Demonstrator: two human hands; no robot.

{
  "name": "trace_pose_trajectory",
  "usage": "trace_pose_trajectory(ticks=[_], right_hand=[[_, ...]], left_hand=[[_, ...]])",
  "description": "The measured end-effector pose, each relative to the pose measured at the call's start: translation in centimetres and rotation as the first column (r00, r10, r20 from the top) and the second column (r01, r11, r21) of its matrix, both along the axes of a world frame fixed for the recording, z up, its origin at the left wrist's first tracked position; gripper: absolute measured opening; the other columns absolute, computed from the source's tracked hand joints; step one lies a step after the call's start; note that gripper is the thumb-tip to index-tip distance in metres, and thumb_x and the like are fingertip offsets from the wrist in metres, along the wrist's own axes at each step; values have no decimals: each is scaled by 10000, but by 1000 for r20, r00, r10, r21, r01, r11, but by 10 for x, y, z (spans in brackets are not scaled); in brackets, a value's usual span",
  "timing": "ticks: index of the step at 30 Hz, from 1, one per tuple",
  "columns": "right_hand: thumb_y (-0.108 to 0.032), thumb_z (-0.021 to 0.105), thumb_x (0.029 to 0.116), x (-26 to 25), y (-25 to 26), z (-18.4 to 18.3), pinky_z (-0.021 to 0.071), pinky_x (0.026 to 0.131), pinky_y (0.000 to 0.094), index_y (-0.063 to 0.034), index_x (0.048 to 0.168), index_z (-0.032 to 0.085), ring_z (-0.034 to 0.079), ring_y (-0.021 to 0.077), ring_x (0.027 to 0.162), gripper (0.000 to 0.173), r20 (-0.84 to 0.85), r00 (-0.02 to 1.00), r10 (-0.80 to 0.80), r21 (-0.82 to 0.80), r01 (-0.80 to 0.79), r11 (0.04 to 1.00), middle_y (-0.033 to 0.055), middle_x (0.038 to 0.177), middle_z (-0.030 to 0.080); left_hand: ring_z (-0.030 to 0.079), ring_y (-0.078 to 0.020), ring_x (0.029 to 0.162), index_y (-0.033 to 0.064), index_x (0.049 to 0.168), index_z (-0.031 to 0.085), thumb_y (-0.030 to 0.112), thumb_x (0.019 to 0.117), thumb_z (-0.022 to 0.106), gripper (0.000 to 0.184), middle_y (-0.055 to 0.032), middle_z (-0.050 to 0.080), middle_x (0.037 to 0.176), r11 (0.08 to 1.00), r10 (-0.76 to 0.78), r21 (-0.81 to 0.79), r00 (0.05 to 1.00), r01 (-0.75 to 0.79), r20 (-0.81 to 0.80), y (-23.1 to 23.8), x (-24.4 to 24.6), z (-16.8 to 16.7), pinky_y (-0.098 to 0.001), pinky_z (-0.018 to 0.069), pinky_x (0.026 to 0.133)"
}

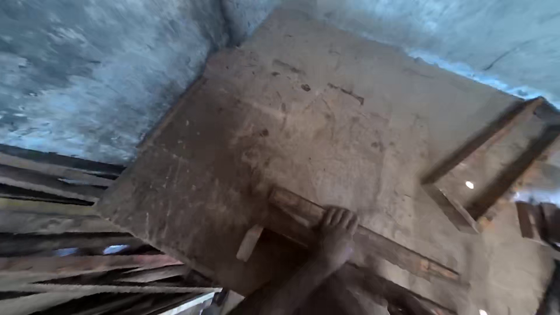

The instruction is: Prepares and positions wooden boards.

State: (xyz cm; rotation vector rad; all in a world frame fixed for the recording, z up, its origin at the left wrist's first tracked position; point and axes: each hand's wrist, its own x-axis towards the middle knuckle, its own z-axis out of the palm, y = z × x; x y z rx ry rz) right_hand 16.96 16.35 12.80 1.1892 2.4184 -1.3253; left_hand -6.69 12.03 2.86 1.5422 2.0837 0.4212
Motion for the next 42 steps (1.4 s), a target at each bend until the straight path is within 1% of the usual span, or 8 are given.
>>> trace_pose_trajectory(ticks=[7,14,18,23,30,35,38,42], right_hand=[[-105,649,970,44,-24,34,636,880,351,-19,1168,723,744,128,933,229,-238,951,-199,177,244,953,59,1066,763],[-159,599,978,144,-7,84,646,757,341,-59,1135,724,731,122,840,224,-532,753,-388,474,644,600,20,1004,754],[-110,627,975,189,2,90,643,757,379,-78,1213,689,734,153,845,248,-521,627,-579,391,778,492,36,1049,754],[-69,685,961,204,3,91,631,825,398,-70,1292,652,728,164,925,333,-469,586,-661,331,810,484,60,1116,735],[-59,728,933,215,4,91,637,805,377,-102,1348,639,723,173,887,426,-601,523,-604,96,798,595,57,1119,731],[-53,716,943,221,0,90,628,781,377,-89,1247,709,709,181,859,306,-605,492,-627,27,799,601,62,1045,730],[-64,716,949,224,3,89,629,846,364,-99,1232,725,717,175,955,286,-604,487,-631,0,792,611,49,1162,722],[-76,683,978,223,9,77,630,752,371,-66,1248,712,720,179,794,272,-562,452,-693,-73,807,586,79,1027,752]], left_hand=[[499,-327,1372,225,1422,606,316,890,775,565,-90,597,1418,994,-103,-20,995,103,-5,0,-14,16,-587,339,1182],[579,-384,1246,208,1363,657,363,814,869,609,-126,637,1316,991,-57,102,962,87,-265,-11,-10,133,-671,465,996],[592,-418,1233,176,1383,660,437,818,848,651,-163,636,1337,979,-73,176,981,105,-182,-33,-26,173,-676,470,1004],[656,-299,1203,191,1418,640,634,836,738,738,-120,673,1336,964,-225,151,974,221,14,-60,-37,199,-560,527,1013],[706,-241,1118,160,1390,663,529,891,746,626,-128,719,1257,956,-284,-25,941,293,183,-84,-15,206,-511,562,984],[633,-287,688,23,964,737,571,1050,431,634,-166,664,774,926,-283,-199,939,321,196,-86,-6,217,-570,513,640],[685,-304,759,72,947,723,725,1005,327,766,-155,687,820,900,-216,-341,957,272,193,-76,-9,212,-592,548,680],[706,-222,804,180,1075,737,804,927,404,723,-63,717,886,875,-218,-363,931,319,293,-54,-4,200,-506,589,729]])
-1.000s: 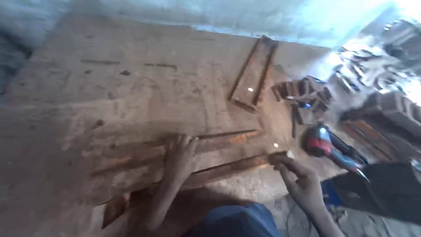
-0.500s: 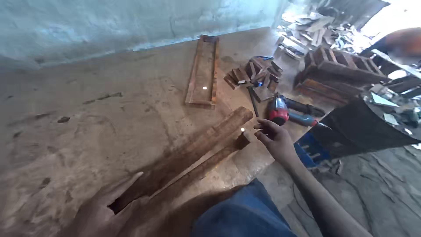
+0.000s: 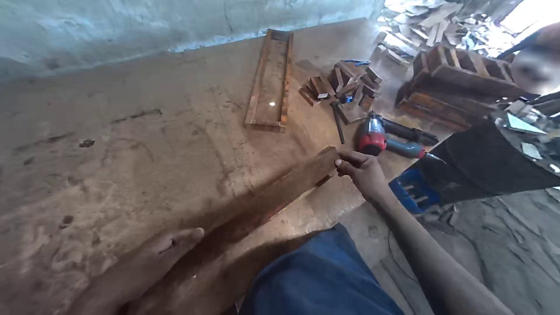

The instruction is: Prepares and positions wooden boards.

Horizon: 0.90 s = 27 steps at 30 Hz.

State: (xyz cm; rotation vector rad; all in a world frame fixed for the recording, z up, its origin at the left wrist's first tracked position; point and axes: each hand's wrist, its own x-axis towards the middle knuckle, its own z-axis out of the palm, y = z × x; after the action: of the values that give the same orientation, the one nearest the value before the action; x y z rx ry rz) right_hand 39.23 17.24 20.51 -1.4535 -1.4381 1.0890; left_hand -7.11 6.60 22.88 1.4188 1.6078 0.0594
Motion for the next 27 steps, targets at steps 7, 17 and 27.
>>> trace_pose_trajectory(ticks=[7,17,27], right_hand=[[-149,697,977,12,15,-19,631,675,371,-57,1109,749,708,163,687,169,221,975,-1,-19,5,1000,59,861,748],[-62,621,978,4,12,-34,610,794,482,-80,1302,673,724,227,841,329,608,777,163,-12,-197,980,101,1049,746],[-46,731,912,19,16,-63,578,889,592,-32,1364,619,714,361,984,466,649,739,180,125,-338,933,233,1166,694]], left_hand=[[685,-129,798,159,1144,730,500,1017,558,402,-20,724,921,990,-132,-33,975,140,180,32,-2,-37,-389,581,755],[700,-136,863,178,1188,730,392,1043,581,298,-8,744,981,998,-63,-2,989,64,137,39,-1,-71,-400,581,817],[626,-233,1241,225,1359,658,474,961,689,470,-32,642,1368,828,384,516,892,-219,-237,-37,4,-33,-536,526,1040]])
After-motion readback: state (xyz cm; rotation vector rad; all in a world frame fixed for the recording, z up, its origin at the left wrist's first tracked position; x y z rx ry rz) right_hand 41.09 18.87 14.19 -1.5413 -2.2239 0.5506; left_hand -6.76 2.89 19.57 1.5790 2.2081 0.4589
